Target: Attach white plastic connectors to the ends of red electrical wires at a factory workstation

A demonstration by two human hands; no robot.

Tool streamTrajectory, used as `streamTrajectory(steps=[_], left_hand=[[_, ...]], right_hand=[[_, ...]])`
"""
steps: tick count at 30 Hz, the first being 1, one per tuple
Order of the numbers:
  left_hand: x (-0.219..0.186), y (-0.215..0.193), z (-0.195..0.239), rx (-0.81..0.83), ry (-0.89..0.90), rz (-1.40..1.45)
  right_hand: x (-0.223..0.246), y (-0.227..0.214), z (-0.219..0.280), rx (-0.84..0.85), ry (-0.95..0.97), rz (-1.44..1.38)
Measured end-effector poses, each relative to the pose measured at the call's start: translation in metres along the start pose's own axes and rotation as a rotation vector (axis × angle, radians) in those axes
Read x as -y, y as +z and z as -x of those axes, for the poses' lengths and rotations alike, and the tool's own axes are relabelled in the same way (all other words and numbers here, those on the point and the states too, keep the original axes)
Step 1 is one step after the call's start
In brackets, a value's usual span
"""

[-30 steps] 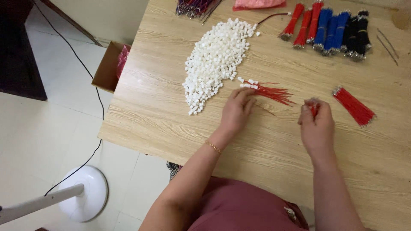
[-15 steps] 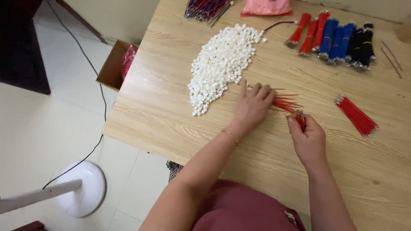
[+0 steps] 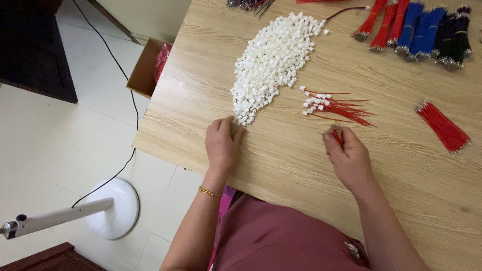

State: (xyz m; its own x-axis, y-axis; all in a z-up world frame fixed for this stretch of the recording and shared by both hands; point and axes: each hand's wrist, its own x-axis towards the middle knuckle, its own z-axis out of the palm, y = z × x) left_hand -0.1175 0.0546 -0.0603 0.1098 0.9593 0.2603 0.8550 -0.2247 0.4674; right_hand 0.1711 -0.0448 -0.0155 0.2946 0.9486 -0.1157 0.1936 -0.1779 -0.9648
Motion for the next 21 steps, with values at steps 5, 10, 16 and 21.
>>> streamTrajectory(steps=[5,10,16,21], left_hand=[[-0.001,0.008,-0.008,-0.029,-0.047,-0.017],[-0.014,-0.003,-0.01,-0.016,-0.072,0.03],[-0.096,-0.012,0.007,0.188,-0.263,1.052],[-0.148,0.003,0.025,0.567,-0.753,1.78]], right_hand=[[0.037,0.009,0.006,0.005,-0.017,0.041],[0.045,0.002,0.006,-0.034,0.006,0.064],[0.057,0.001,0.011,-0.055,0.01,-0.029],[0.083,-0.002,0.019,-0.045,-0.04,0.099]])
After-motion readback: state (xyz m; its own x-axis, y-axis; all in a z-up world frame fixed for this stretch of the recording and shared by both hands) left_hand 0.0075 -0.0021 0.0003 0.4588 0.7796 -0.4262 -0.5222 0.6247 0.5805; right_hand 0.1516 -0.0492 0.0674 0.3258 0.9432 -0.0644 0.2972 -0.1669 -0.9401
